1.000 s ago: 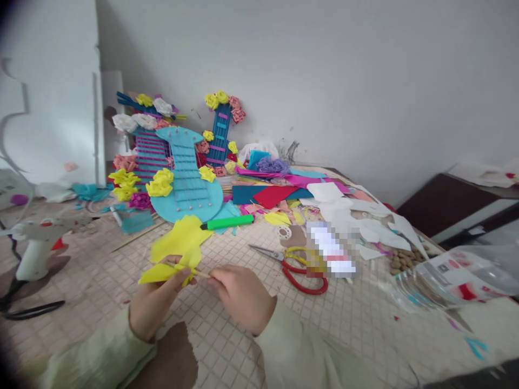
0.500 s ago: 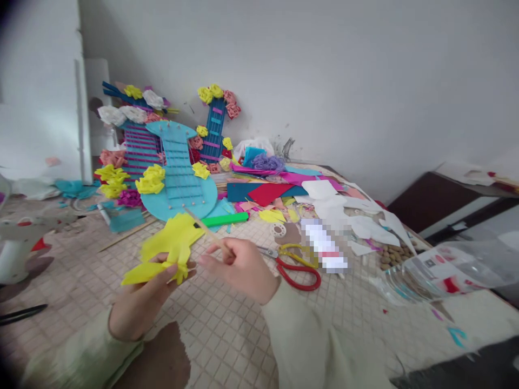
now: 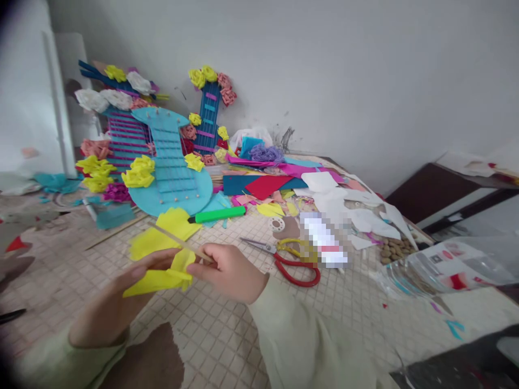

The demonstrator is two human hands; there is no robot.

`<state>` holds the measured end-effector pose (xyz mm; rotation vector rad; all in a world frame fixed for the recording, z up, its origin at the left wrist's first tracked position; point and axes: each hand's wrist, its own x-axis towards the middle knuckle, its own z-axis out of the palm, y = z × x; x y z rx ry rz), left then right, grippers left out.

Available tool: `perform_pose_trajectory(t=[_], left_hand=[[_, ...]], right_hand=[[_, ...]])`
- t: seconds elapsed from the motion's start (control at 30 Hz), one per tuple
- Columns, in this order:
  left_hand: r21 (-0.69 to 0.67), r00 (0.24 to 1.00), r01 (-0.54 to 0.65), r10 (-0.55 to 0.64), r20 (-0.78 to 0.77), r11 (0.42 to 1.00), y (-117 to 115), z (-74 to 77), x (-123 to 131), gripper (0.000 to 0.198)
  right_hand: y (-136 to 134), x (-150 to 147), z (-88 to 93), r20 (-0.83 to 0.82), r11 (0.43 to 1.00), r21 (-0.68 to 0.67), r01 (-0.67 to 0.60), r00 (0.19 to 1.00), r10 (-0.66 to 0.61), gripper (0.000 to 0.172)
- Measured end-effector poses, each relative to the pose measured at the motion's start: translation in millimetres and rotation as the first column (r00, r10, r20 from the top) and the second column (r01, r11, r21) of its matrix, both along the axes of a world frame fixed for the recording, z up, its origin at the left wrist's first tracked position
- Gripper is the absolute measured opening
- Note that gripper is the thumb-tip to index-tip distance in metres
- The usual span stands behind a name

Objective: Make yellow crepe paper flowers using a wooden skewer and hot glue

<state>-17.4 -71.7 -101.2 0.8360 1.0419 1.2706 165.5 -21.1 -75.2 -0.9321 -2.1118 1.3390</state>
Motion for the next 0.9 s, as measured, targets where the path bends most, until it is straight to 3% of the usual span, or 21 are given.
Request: perform_pose_trajectory(t=[0.17, 0.27, 0.4, 0.5, 0.67, 0.9], left_hand=[[0.004, 0.971, 0.167, -0.164, -0.172, 0.986, 5.3, 8.5, -13.1, 0.029], [-0.015, 0.888, 0.293, -0.278, -0.367, 0.956, 2.9, 8.7, -9.4, 0.026], [0.036, 0.810, 0.353, -0.286, -0.513, 0.935, 0.7, 8.6, -2.5, 0.018], [0.028, 0.824, 0.328, -0.272, -0.498, 0.944, 0.7, 10.2, -2.7, 0.019], [-0.075, 0.890, 0.299, -0.306, -0.338, 0.951, 1.7, 11.7, -3.2, 0.016], [-0.047, 0.900, 0.260, -0.260, -0.349, 0.964, 0.9, 8.4, -0.1, 0.015]], right_hand=[[-5.2, 2.0, -2.4, 0.099, 0.996, 0.067, -0.053, 0.994, 0.046, 0.024], [-8.5, 0.3, -3.6, 0.126, 0.994, 0.080, -0.068, 0.990, 0.058, 0.020], [-11.1, -1.3, -5.2, 0.125, 0.994, 0.089, -0.066, 0.991, 0.054, 0.018], [-11.8, -0.5, -5.6, 0.112, 0.996, 0.053, -0.066, 0.992, 0.060, 0.018], [-12.1, 0.8, -5.0, 0.092, 0.996, 0.020, -0.081, 0.993, 0.079, 0.018], [-13.0, -0.4, -5.1, 0.137, 0.996, 0.049, -0.070, 0.989, 0.063, 0.016]])
